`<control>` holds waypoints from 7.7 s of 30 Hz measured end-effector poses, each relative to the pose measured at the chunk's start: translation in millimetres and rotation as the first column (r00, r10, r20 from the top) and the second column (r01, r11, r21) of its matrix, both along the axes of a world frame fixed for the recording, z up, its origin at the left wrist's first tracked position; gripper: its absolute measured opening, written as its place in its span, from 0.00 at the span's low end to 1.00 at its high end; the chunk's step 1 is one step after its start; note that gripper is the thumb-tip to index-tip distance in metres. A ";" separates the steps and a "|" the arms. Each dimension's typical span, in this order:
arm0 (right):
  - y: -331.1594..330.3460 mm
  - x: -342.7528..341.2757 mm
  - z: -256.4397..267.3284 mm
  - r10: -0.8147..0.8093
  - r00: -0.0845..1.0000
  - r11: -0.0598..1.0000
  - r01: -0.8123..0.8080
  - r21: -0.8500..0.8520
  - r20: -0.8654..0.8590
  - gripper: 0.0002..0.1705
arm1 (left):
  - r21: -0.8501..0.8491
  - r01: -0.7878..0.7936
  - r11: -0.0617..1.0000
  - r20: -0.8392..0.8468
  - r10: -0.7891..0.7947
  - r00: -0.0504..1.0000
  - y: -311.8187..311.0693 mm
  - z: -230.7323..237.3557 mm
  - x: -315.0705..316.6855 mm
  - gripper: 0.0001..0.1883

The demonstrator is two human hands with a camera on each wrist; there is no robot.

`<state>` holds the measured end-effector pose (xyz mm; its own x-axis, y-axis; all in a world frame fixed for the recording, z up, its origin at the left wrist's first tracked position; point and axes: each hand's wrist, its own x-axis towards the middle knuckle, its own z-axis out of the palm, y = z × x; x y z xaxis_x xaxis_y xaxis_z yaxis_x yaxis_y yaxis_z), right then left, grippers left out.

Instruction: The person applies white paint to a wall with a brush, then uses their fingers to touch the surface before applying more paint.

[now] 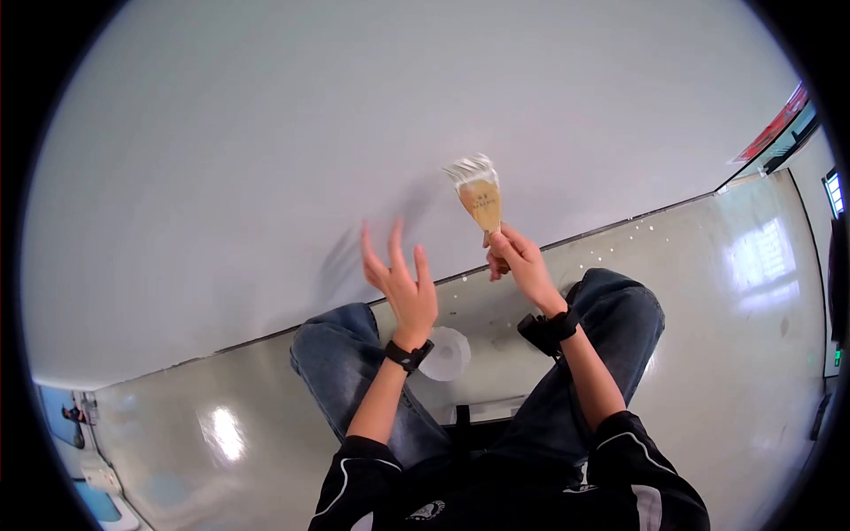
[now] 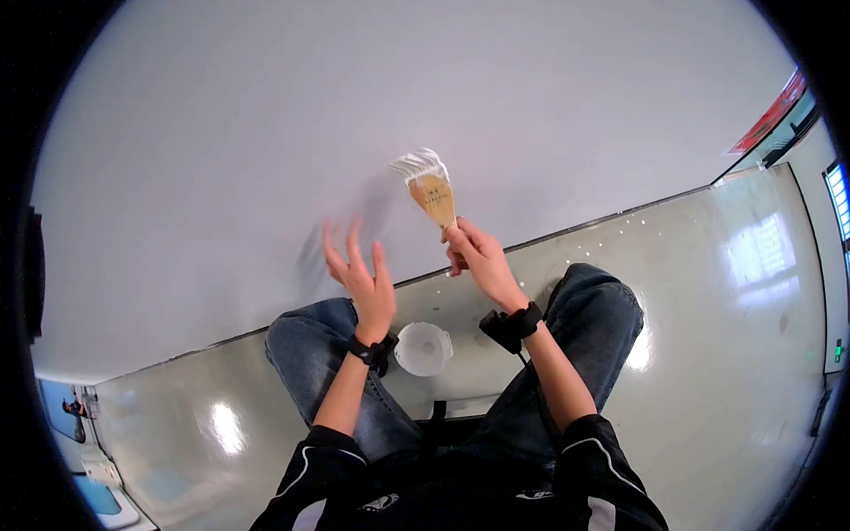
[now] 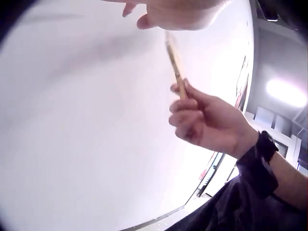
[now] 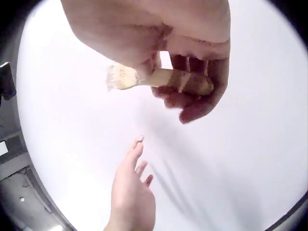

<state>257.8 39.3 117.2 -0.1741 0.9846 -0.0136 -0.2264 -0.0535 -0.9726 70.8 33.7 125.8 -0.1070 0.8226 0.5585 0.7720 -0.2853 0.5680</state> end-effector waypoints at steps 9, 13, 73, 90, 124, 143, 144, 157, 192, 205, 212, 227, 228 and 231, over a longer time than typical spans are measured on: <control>-1.2 -9.1 -23.8 -0.072 0.996 0.975 0.080 -0.208 0.042 0.20 | 0.008 -0.094 0.996 0.153 0.092 0.984 14.2 0.3 -13.1 0.31; -6.6 -6.1 -46.4 -0.036 0.995 0.929 0.066 -0.365 0.088 0.20 | 0.015 -0.083 0.996 0.123 0.080 0.989 15.8 -1.3 -14.6 0.31; -28.3 18.1 -24.3 -0.159 0.982 0.890 0.099 -0.445 -0.100 0.19 | 0.088 0.019 0.996 0.210 -0.037 0.977 16.5 -9.8 -20.2 0.31; -9.2 13.2 -19.8 -0.159 0.978 0.948 0.114 -0.298 -0.132 0.22 | 0.112 0.077 0.991 0.225 -0.101 0.969 18.0 -5.1 -17.2 0.28; -14.7 11.8 -16.5 -0.094 0.967 0.983 0.051 -0.178 -0.239 0.21 | 0.080 0.064 0.995 0.144 -0.075 0.987 15.5 -12.5 -20.4 0.31; -14.5 20.4 -126.8 -0.122 0.985 0.668 -0.009 -0.744 -0.121 0.14 | 0.110 0.077 0.991 0.153 -0.094 0.984 21.5 -6.4 -17.6 0.33; -14.5 18.0 -120.4 -0.121 0.985 0.667 -0.010 -0.745 -0.121 0.14 | 0.107 0.080 0.991 0.149 -0.096 0.984 21.6 -6.7 -17.6 0.33; -23.2 -3.5 -34.0 -0.209 0.977 0.920 0.180 -0.347 -0.047 0.22 | 0.102 0.087 0.991 0.134 -0.101 0.986 19.5 -8.3 -18.2 0.33; -24.0 -1.1 -70.7 -0.050 0.996 0.840 0.081 -0.537 0.071 0.24 | 0.079 0.119 0.990 0.107 -0.127 0.986 21.7 -12.7 -16.0 0.32; -16.2 -1.1 -55.4 -0.111 0.979 0.942 0.049 -0.331 -0.171 0.24 | 0.073 0.120 0.990 0.116 -0.128 0.985 16.3 -14.4 -14.8 0.27; -11.7 -5.7 -96.4 -0.146 0.985 0.877 0.088 -0.472 -0.087 0.25 | 0.069 0.135 0.988 0.188 -0.146 0.971 16.2 -8.9 -12.5 0.29; -11.9 1.1 -107.6 -0.155 0.962 0.777 -0.022 -0.629 -0.225 0.13 | 0.068 0.124 0.990 0.099 -0.130 0.987 15.9 -10.7 -15.0 0.34; -12.5 3.2 -99.5 -0.156 0.962 0.777 -0.020 -0.630 -0.223 0.13 | 0.060 0.120 0.991 0.088 -0.125 0.988 15.7 -11.1 -15.3 0.34; -17.1 6.5 -77.5 -0.115 0.957 0.832 -0.053 -0.552 -0.265 0.17 | 0.048 0.122 0.991 0.092 -0.126 0.988 15.8 -12.8 -15.7 0.34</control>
<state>264.3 22.3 39.7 -0.2230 0.8317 -0.5085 -0.4902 -0.5465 -0.6789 55.0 49.5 113.0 -0.0600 0.8085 0.5854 0.6723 -0.4007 0.6224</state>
